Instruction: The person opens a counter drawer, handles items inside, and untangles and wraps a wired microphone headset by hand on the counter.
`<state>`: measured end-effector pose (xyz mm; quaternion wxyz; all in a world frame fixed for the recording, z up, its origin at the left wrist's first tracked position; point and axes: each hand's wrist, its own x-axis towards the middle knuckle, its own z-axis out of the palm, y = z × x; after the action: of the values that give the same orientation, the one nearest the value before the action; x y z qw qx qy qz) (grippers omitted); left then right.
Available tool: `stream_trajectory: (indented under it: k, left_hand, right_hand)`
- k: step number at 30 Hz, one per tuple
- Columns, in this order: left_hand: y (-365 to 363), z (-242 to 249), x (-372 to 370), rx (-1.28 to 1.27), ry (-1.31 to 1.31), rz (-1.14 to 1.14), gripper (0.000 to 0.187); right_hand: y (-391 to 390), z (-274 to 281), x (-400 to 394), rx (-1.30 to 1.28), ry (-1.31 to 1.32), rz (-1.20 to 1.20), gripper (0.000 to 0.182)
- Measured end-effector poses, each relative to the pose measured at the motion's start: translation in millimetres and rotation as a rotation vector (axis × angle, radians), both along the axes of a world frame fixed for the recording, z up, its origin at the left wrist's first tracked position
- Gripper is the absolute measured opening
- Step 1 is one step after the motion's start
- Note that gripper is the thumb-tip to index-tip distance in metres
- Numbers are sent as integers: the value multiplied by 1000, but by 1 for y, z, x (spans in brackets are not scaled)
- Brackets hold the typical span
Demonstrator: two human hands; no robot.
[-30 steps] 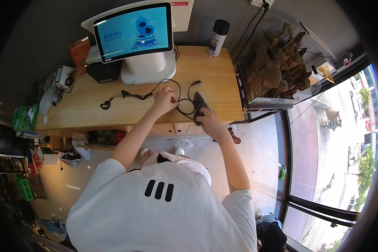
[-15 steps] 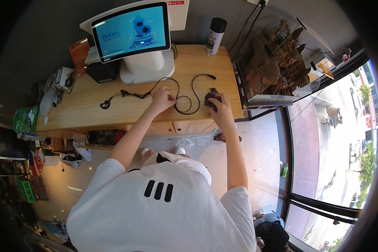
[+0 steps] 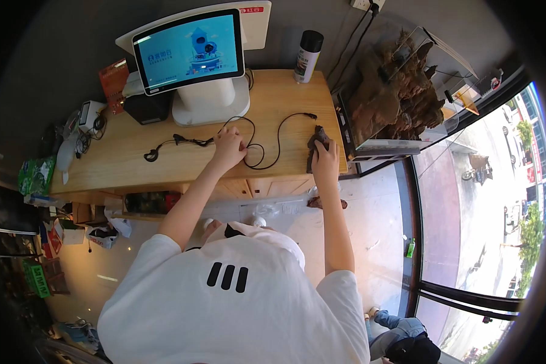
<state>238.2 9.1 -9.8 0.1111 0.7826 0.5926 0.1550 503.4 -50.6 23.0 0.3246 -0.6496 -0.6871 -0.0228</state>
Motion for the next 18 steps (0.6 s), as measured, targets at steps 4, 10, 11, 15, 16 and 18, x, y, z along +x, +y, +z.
stream_trajectory:
  k: [4,10,11,15,16,18]
  left_hand:
    - [-9,4,-1,83,27,-16,9]
    - [-8,0,-9,201,209,-49,12]
    - [-10,0,-12,192,241,-24,13]
    - [-14,3,-19,119,103,5,16]
    - [-15,2,-20,152,123,0,18]
    - [-15,1,-23,187,142,-3,20]
  right_hand:
    - [1,-2,-49,93,20,328,27]
    - [25,-41,-85,45,-172,287,24]
    - [31,-40,-73,48,-198,200,24]
    - [33,-22,-33,-28,-168,3,26]
    - [29,-13,-32,-19,-136,-34,25]
    - [23,-5,-25,39,-88,7,28]
